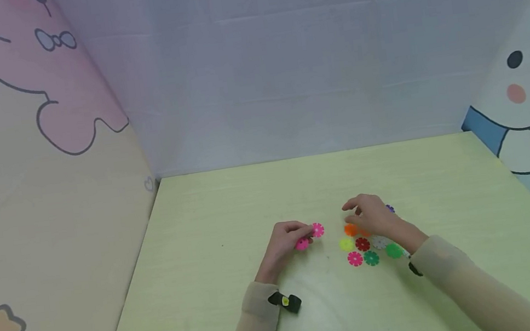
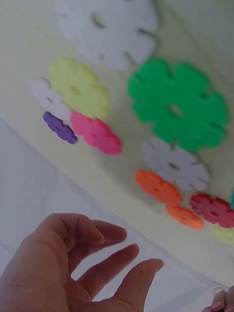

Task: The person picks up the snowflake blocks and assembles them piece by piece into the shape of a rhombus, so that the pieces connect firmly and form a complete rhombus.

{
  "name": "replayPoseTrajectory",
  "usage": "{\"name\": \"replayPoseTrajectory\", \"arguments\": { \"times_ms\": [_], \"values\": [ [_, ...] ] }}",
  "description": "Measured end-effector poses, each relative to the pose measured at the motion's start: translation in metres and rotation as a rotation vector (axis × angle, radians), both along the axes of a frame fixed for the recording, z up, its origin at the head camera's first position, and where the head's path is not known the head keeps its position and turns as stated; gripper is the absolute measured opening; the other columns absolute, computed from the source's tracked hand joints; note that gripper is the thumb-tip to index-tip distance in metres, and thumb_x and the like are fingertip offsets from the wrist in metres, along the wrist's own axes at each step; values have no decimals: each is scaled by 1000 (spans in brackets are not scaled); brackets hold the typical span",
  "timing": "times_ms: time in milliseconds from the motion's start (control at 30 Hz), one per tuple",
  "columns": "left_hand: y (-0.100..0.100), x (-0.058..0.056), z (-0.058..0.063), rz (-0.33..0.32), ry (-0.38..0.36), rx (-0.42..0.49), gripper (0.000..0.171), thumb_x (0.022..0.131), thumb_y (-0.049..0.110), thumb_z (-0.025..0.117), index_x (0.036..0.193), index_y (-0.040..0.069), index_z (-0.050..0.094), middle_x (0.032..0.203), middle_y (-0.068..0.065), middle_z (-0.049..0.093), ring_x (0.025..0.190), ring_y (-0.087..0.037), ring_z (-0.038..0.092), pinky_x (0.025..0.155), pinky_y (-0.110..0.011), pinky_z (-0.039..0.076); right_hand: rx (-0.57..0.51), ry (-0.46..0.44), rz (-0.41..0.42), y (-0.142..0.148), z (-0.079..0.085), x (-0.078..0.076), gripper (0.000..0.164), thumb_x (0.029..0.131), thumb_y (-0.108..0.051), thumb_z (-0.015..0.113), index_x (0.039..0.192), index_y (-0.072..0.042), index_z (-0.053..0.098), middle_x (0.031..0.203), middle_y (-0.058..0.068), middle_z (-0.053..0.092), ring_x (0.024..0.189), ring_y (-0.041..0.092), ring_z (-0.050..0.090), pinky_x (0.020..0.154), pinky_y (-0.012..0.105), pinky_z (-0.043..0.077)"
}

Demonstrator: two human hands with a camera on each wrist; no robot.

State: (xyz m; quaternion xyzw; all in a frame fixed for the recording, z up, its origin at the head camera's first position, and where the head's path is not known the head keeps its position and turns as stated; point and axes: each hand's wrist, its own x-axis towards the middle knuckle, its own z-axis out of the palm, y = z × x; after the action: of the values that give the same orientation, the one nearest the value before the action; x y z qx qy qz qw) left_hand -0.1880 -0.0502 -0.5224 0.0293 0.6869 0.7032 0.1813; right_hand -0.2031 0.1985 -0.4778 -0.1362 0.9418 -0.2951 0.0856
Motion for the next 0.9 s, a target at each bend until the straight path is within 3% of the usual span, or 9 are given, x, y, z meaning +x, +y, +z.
{"name": "replayPoseTrajectory", "arguments": {
  "times_ms": [133, 300, 567, 900],
  "values": [
    [-1, 0, 0, 0, 8, 8, 15, 85, 19, 74, 86, 5, 75, 84, -19, 69, 66, -16, 62, 54, -22, 45, 85, -33, -93, 23, 1, -5, 35, 86, -14, 70, 115, 4, 64, 113, 23, 56, 100, 37, 52, 84, 50, 45],
    [-1, 0, 0, 7, 8, 11, 15, 85, 20, 74, 86, 5, 75, 81, -17, 68, 66, -16, 62, 55, -22, 45, 138, -36, -143, 48, -4, -9, 41, 85, -17, 71, 116, 8, 61, 114, 27, 57, 102, 41, 52, 86, 55, 42],
    [-2, 1, -1, 12, 13, 14, 15, 85, 20, 74, 86, 5, 75, 86, -21, 68, 67, -17, 63, 56, -22, 46, 126, -88, -176, 68, -14, -9, 46, 84, -24, 72, 115, 9, 60, 110, 26, 59, 98, 40, 54, 84, 54, 44],
    [-3, 0, 2, 12, 10, 20, 15, 84, 20, 74, 85, 5, 75, 83, -20, 68, 66, -17, 62, 55, -22, 45, 108, -150, -208, 75, -12, -10, 41, 82, -22, 75, 106, 9, 62, 98, 21, 60, 86, 34, 53, 78, 48, 47]
  ]
}}
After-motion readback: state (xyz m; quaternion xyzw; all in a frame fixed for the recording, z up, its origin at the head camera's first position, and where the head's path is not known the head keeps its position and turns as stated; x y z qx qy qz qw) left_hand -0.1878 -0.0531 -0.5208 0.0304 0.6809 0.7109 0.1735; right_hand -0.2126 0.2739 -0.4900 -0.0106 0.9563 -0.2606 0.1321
